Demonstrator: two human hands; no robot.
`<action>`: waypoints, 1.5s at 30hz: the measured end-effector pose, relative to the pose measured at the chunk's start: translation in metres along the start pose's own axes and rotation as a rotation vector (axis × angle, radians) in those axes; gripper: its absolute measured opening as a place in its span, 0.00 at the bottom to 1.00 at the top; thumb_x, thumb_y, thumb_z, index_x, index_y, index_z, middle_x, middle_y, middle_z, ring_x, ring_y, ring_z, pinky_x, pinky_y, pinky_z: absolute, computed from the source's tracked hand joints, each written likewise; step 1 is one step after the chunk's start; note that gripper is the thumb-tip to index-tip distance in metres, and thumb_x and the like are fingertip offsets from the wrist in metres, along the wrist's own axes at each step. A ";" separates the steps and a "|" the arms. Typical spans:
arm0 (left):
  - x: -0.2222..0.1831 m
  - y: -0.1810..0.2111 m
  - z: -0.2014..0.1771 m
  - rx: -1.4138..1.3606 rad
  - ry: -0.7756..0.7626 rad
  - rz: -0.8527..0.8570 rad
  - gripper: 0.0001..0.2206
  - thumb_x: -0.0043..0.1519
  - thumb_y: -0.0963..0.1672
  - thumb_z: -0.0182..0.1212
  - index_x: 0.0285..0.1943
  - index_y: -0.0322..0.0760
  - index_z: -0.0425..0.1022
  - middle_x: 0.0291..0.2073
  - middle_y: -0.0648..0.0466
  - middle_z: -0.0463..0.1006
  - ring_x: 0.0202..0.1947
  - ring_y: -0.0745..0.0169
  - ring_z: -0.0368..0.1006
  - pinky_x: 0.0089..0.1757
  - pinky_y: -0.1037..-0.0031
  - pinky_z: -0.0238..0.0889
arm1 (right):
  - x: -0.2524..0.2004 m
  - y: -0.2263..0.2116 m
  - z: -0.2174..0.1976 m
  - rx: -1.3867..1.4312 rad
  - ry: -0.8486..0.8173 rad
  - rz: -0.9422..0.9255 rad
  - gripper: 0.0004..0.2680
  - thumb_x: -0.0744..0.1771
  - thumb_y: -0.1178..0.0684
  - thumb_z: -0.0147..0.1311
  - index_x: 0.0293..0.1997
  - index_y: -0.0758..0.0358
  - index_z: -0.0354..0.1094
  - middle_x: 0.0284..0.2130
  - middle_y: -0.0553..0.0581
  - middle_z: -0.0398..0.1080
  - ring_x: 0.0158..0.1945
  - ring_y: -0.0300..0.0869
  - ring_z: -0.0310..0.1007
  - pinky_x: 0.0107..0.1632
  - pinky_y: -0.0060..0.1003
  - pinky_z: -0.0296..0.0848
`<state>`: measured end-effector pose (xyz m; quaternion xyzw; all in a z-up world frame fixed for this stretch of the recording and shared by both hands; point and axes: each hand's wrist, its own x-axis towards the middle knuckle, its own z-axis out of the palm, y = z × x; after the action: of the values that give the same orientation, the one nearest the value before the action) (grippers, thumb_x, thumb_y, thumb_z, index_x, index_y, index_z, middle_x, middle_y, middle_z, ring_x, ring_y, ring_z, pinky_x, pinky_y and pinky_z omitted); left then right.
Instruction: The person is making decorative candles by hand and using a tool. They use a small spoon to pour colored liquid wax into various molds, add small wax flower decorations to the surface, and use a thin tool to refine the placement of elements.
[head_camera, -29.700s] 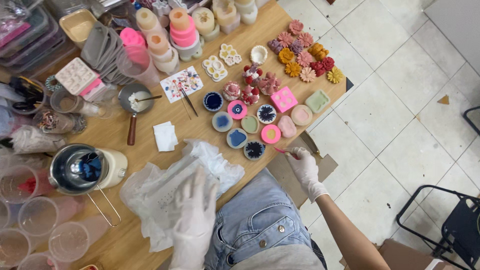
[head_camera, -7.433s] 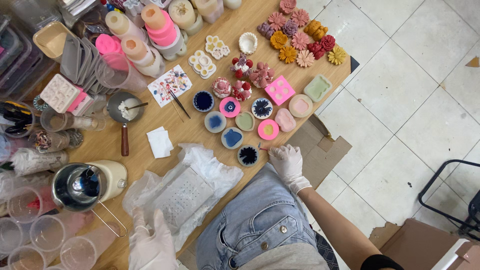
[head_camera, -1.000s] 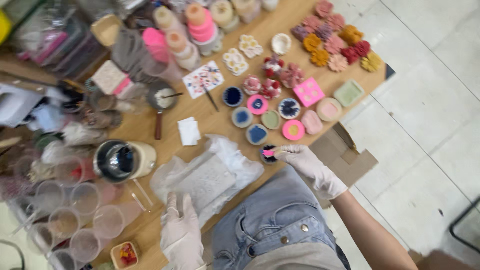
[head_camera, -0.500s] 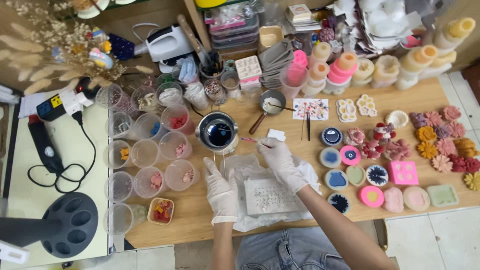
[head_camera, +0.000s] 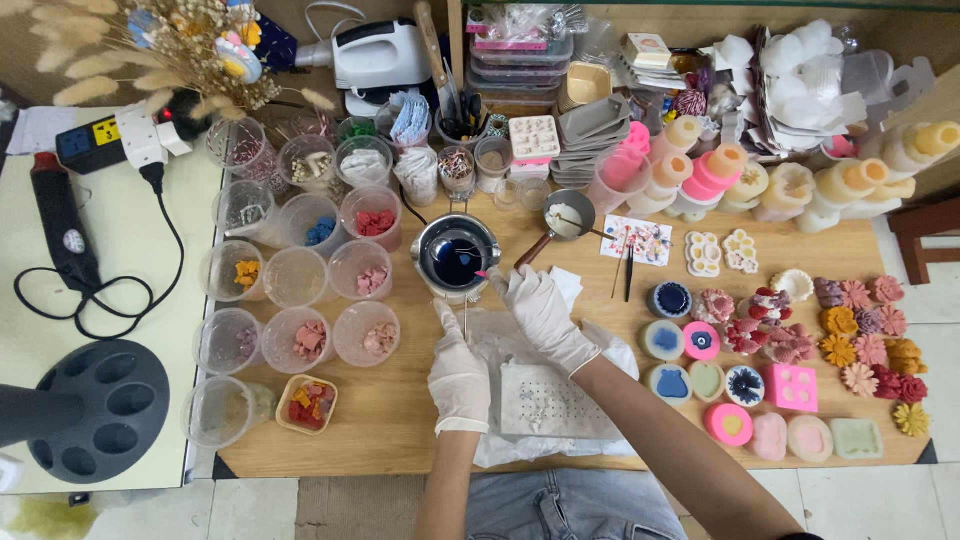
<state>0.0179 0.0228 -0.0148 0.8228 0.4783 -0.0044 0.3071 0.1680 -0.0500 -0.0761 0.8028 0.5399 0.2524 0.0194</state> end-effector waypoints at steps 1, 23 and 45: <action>0.000 0.001 -0.001 -0.003 -0.002 0.001 0.44 0.60 0.50 0.61 0.82 0.46 0.34 0.42 0.40 0.79 0.39 0.37 0.78 0.42 0.51 0.70 | -0.001 0.003 -0.004 -0.019 -0.017 -0.021 0.21 0.63 0.58 0.53 0.65 0.55 0.68 0.34 0.52 0.63 0.40 0.44 0.65 0.34 0.38 0.66; -0.007 -0.010 0.003 0.330 0.121 0.133 0.37 0.65 0.55 0.52 0.82 0.42 0.45 0.40 0.33 0.80 0.37 0.31 0.78 0.40 0.47 0.70 | -0.189 0.101 -0.098 0.813 0.028 1.033 0.08 0.61 0.51 0.67 0.42 0.50 0.82 0.38 0.53 0.71 0.43 0.45 0.73 0.44 0.40 0.72; -0.185 0.153 0.171 0.467 -0.563 0.973 0.38 0.56 0.47 0.70 0.74 0.35 0.55 0.64 0.36 0.65 0.58 0.33 0.68 0.53 0.55 0.65 | -0.403 0.051 -0.084 0.698 -0.195 1.781 0.06 0.63 0.49 0.61 0.38 0.52 0.80 0.32 0.53 0.76 0.42 0.48 0.74 0.46 0.43 0.73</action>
<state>0.0870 -0.2636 -0.0209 0.9598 -0.0659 -0.1858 0.2000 0.0587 -0.4445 -0.1421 0.8963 -0.2271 -0.0685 -0.3748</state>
